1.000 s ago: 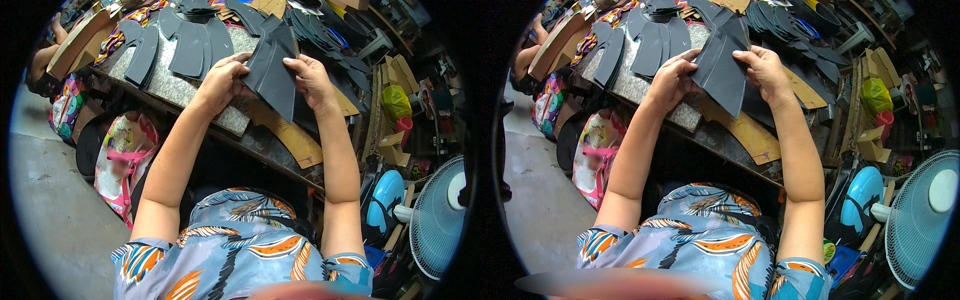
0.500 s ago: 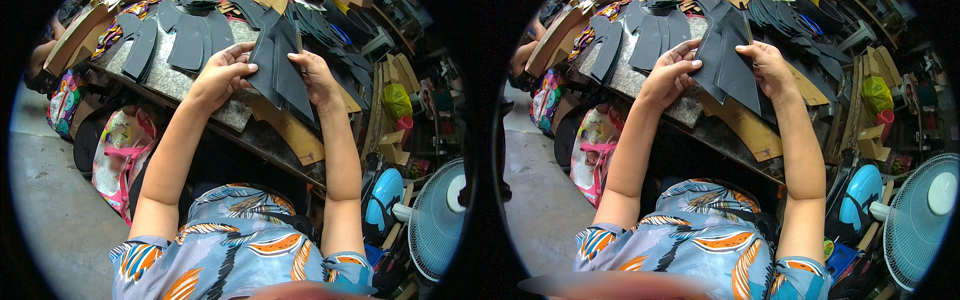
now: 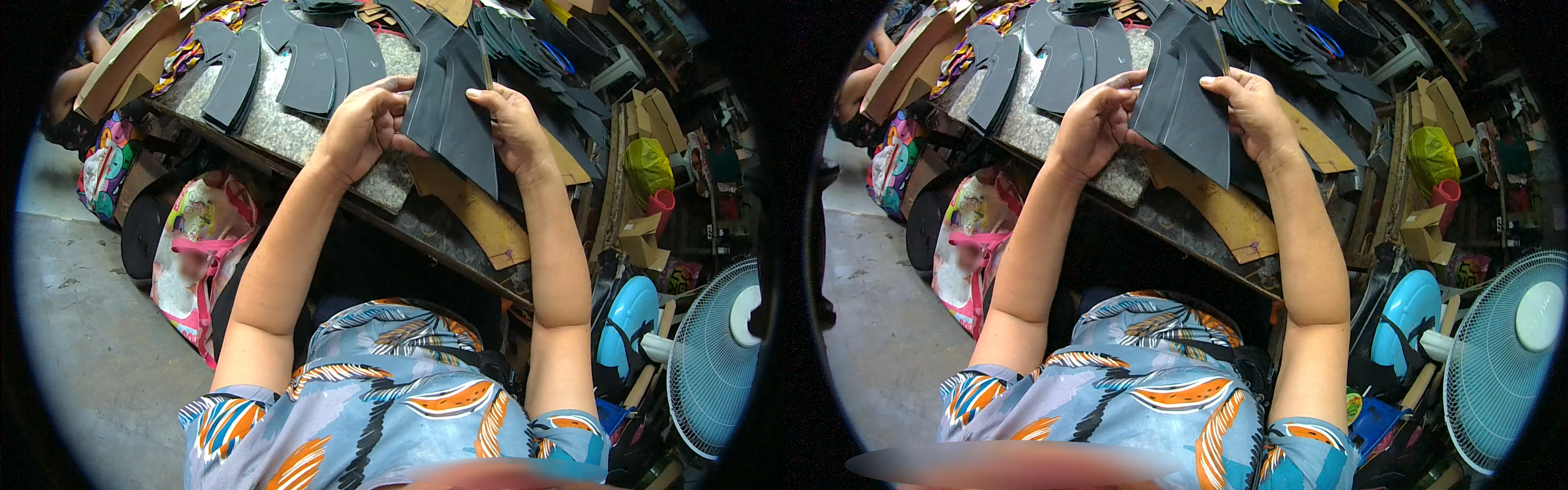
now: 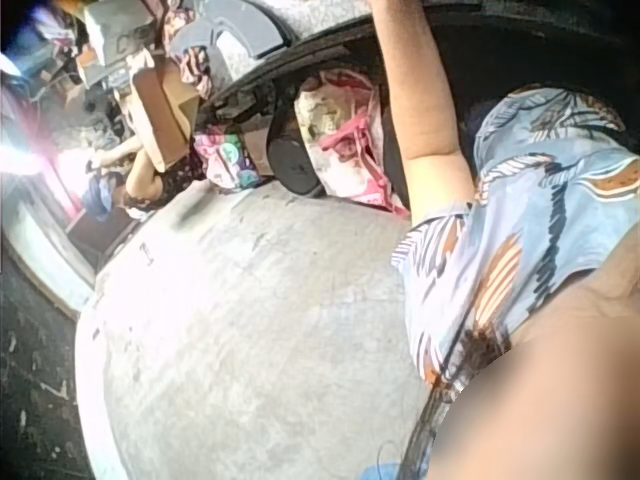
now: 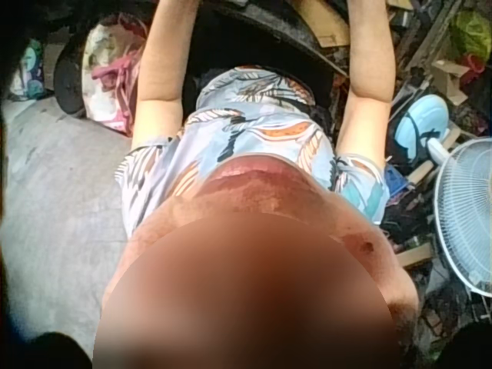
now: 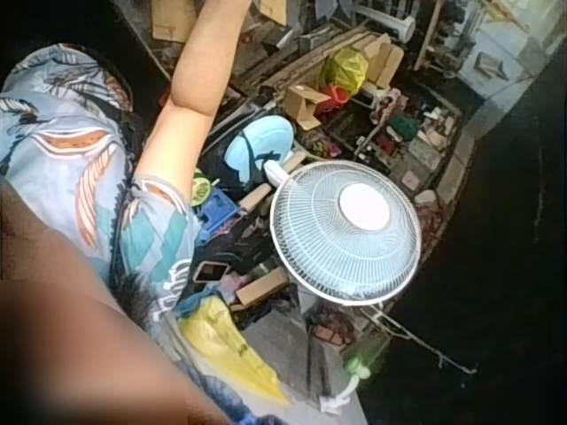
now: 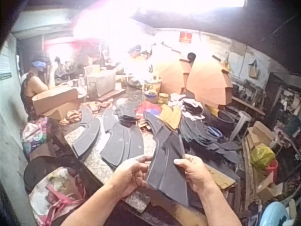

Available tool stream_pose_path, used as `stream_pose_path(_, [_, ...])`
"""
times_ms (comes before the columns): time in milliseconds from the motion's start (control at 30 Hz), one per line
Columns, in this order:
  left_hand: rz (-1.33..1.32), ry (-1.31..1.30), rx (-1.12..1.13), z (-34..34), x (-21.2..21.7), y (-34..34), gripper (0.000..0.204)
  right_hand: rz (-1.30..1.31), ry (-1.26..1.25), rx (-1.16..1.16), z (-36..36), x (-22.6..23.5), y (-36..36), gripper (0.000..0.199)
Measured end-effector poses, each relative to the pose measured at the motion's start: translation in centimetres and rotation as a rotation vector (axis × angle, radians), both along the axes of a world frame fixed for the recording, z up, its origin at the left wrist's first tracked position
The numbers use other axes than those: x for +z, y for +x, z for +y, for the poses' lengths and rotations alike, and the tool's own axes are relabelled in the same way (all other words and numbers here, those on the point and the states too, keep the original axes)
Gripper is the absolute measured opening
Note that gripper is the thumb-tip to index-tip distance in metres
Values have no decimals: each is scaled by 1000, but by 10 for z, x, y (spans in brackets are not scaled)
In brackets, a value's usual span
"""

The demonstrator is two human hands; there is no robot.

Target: The person places a cardboard template on a dark sheet of material and uses a pen to trace its outline. They then remove the template and set the marked material aside, repeating the process with additional pieces.

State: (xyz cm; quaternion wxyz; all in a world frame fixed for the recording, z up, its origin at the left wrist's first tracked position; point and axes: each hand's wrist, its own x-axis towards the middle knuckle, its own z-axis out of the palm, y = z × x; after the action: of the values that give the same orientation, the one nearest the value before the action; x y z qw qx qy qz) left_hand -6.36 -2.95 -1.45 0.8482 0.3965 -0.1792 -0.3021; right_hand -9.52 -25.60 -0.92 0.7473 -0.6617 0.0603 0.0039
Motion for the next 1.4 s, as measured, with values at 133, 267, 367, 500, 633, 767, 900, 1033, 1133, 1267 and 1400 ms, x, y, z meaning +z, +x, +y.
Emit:
stream_pose_path(133, [-118,173,120,-12,-2,-7,48,8,-65,35,4,6,-3,20])
stream_pose_path(267, [-242,301,99,-12,-3,-5,51,-108,-117,-25,17,7,-5,20])
stream_pose_path(367, [-183,275,154,-12,-5,-5,53,-169,-173,-111,16,11,-5,20])
stream_pose_path(500, [-183,251,120,-11,-3,-4,56,-147,-199,-119,13,15,-4,19])
stream_pose_path(633, [-267,281,95,-13,-2,-6,57,-178,-193,-45,16,10,-7,15])
stream_pose_path(767, [-266,214,180,-16,-5,-7,50,-357,-319,-99,-7,11,-6,16])
stream_pose_path(900, [-157,189,223,-12,-4,-7,40,-212,-704,-316,-37,14,-1,22])
stream_pose_path(1033, [-148,194,226,-12,-3,-6,40,-71,-1250,-281,-33,9,-5,39])
stream_pose_path(1133, [-163,216,230,-12,-3,-7,44,-2,-1446,-240,-18,8,-5,40])
stream_pose_path(1267, [-184,244,211,-11,-4,-7,45,45,-1590,-184,-11,7,-3,43])
stream_pose_path(1400, [-173,206,218,-12,-4,-7,47,-17,-1383,-235,-22,-2,1,45])
